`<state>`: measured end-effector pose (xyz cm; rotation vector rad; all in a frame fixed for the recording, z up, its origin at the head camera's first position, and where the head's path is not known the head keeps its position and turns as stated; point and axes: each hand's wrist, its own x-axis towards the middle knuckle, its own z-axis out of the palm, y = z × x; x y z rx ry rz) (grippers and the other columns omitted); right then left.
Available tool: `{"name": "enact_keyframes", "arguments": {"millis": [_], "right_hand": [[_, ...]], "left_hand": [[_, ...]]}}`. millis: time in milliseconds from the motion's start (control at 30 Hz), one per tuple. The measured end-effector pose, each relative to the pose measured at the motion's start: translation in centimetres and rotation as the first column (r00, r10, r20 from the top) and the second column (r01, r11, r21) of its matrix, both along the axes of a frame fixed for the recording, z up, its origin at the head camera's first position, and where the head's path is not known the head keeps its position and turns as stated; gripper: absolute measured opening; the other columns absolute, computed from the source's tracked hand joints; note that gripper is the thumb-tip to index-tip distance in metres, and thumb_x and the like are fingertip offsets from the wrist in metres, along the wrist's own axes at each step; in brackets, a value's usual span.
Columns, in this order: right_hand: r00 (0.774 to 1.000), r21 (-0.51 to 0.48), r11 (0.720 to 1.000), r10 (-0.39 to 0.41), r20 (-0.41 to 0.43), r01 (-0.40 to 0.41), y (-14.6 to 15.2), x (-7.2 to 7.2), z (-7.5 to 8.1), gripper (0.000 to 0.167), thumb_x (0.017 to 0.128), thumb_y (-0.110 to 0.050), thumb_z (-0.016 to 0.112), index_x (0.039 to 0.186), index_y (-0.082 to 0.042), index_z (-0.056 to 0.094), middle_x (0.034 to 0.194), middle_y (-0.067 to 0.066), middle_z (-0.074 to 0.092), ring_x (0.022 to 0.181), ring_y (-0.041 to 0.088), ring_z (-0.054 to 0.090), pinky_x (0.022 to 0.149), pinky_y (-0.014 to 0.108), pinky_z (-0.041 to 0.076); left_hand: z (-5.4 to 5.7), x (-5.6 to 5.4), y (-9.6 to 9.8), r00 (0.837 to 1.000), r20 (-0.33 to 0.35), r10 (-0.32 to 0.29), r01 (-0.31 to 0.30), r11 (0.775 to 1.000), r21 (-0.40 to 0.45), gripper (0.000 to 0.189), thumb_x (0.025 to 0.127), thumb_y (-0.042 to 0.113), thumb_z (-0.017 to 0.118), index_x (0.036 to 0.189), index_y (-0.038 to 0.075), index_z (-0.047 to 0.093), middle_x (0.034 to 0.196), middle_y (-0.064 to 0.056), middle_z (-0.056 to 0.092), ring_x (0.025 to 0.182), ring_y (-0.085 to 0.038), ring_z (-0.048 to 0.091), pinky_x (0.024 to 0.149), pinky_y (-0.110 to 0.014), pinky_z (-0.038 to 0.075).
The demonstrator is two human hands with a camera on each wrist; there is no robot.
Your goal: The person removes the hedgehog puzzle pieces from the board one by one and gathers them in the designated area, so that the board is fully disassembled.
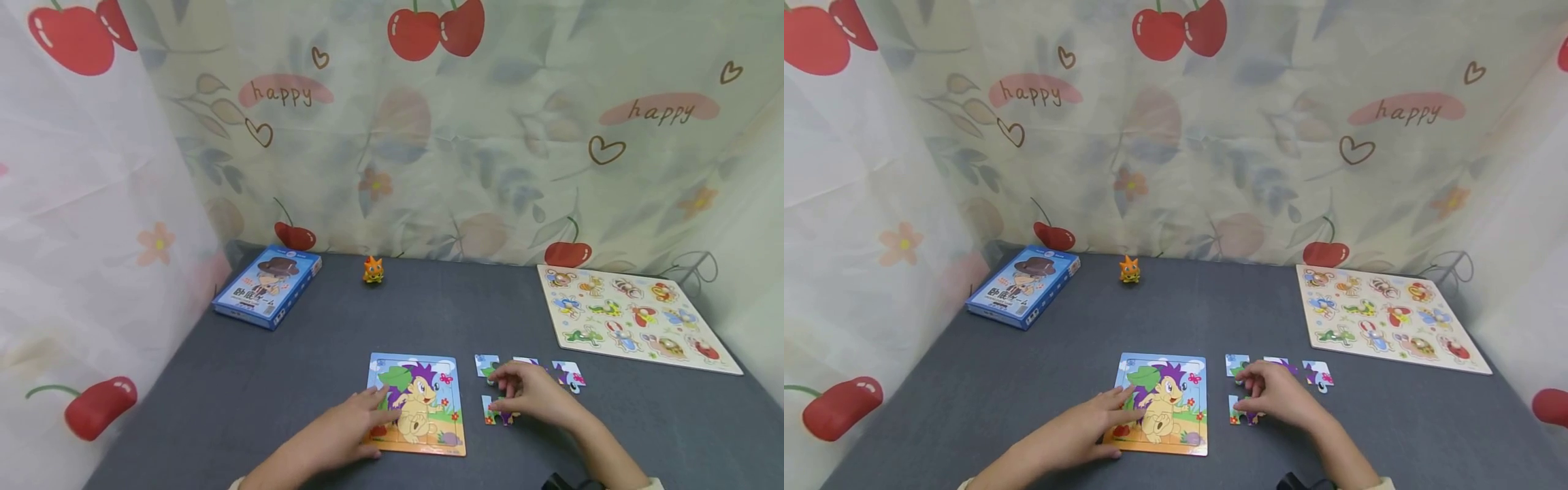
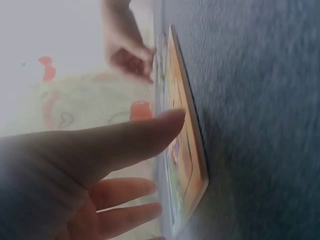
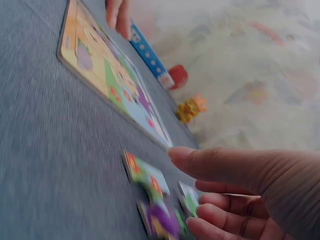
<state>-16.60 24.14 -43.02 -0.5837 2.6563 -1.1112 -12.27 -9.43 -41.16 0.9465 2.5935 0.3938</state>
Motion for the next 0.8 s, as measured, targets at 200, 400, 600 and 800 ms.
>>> {"name": "enact_keyframes", "arguments": {"millis": [200,400,600,800], "right_hand": [[0.999,-0.001,0.999,0.049,-0.011,-0.049,-2.8,-0.7,0.6,0.041,0.073,-0.025,0.079,0.104,-0.001,0.065,0.088,0.007,0.060,0.066,0.003,0.051,0.055,0.020,0.046],[0.991,0.010,0.991,0.131,-0.042,-0.130,-5.6,-1.9,0.0,0.040,0.074,-0.024,0.079,0.106,-0.003,0.066,0.088,0.005,0.061,0.061,0.001,0.048,0.053,0.019,0.043],[0.979,0.008,0.980,0.199,-0.038,-0.199,-7.9,-2.8,-0.5,0.040,0.074,-0.026,0.078,0.107,-0.004,0.066,0.091,0.005,0.061,0.061,0.001,0.049,0.055,0.019,0.044],[0.976,0.005,0.977,0.215,-0.020,-0.215,-9.6,-3.3,-0.9,0.041,0.074,-0.024,0.079,0.107,-0.005,0.067,0.091,0.004,0.059,0.060,0.002,0.049,0.053,0.020,0.044]], "left_hand": [[-0.2,0.7,0.6,1.000,-0.020,-0.017,0.017,1.000,-0.002,0.050,0.084,0.028,0.068,0.131,0.026,0.054,0.149,-0.010,0.036,0.135,-0.031,0.037,0.103,-0.047,0.040],[-0.4,1.1,0.9,0.998,-0.055,-0.022,0.020,1.000,-0.021,0.051,0.084,0.029,0.069,0.132,0.027,0.053,0.150,-0.014,0.033,0.134,-0.034,0.037,0.099,-0.045,0.044],[-0.6,1.3,1.0,0.984,-0.175,-0.046,0.039,0.998,-0.040,0.041,0.085,0.026,0.067,0.125,0.026,0.060,0.140,-0.015,0.047,0.126,-0.030,0.049,0.092,-0.041,0.050],[-0.8,1.4,1.1,0.976,-0.215,-0.033,0.024,0.999,-0.040,0.032,0.090,0.028,0.060,0.122,0.027,0.063,0.136,-0.012,0.052,0.122,-0.029,0.053,0.084,-0.042,0.053]]}}
